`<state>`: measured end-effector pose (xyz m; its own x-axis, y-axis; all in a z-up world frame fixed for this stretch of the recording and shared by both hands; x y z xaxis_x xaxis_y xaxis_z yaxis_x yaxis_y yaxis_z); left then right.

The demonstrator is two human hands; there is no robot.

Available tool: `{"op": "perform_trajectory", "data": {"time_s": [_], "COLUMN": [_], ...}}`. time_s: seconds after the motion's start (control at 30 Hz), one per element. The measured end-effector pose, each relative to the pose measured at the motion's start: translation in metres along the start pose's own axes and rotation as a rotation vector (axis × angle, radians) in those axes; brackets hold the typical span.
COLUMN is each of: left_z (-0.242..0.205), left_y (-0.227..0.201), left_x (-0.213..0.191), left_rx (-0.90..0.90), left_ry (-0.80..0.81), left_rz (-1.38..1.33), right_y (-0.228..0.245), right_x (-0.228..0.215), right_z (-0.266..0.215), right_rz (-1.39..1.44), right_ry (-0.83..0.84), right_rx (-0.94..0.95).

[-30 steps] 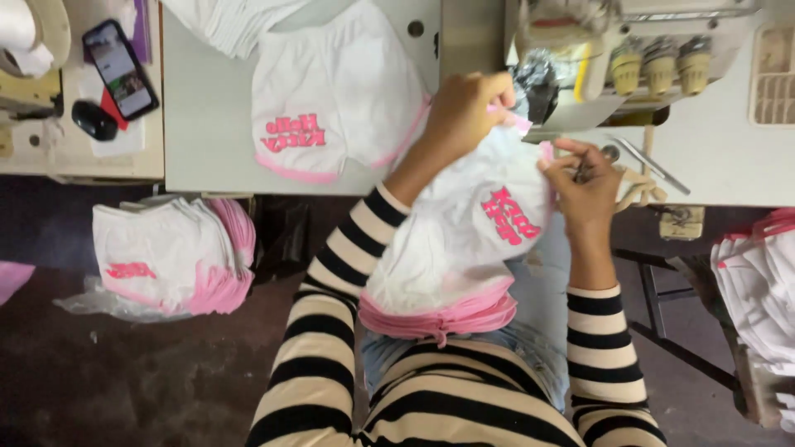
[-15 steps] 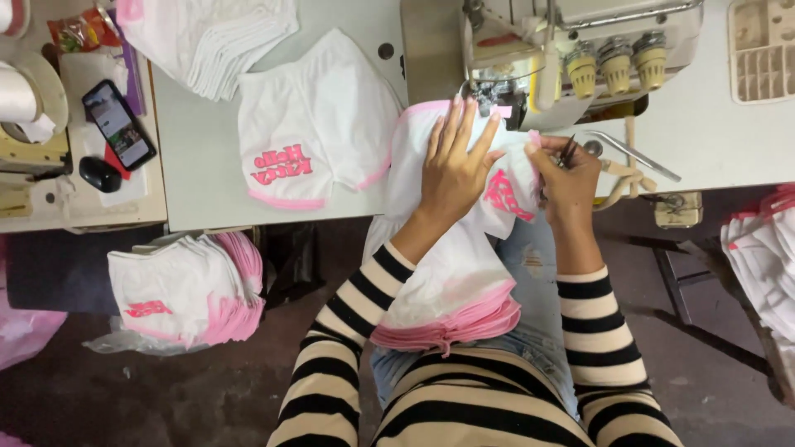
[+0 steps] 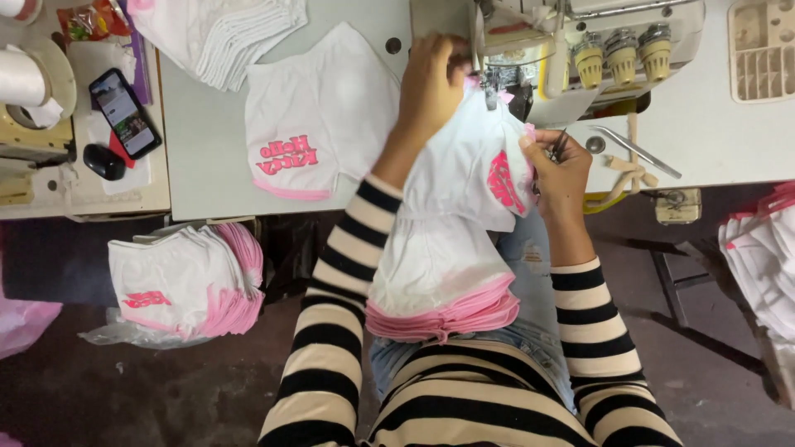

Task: The person is using thread snips to trim loose threads from finished garments and then stacking them on a table.

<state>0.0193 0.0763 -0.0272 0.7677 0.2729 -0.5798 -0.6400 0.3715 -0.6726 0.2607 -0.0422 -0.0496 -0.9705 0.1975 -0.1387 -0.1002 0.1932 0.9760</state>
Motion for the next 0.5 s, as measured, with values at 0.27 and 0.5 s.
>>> {"op": "perform_trajectory", "data": {"time_s": [0.27, 0.5], "left_z": [0.018, -0.034], "left_y": [-0.01, -0.048], "left_x": [-0.007, -0.021], "left_rx": [-0.023, 0.066], "left_ry": [0.169, 0.242], "left_rz": [-0.249, 0.283], "right_y": [0.033, 0.009], "right_x": [0.004, 0.007], "right_z": [-0.012, 0.002], "right_rz": [-0.03, -0.004], "right_ry": [0.051, 0.068], "right_rx": [0.103, 0.074]}}
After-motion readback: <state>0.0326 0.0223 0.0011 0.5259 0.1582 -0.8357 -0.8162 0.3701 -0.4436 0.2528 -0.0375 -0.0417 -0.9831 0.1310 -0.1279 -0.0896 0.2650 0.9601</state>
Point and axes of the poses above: each hand's wrist, its own z-axis towards the middle knuckle, its own x-axis out of the palm, y = z × x, the point moved 4 cm from there along z, towards the middle knuckle, and after that the axes turned 12 degrees about -z, right-handed, at the moved point
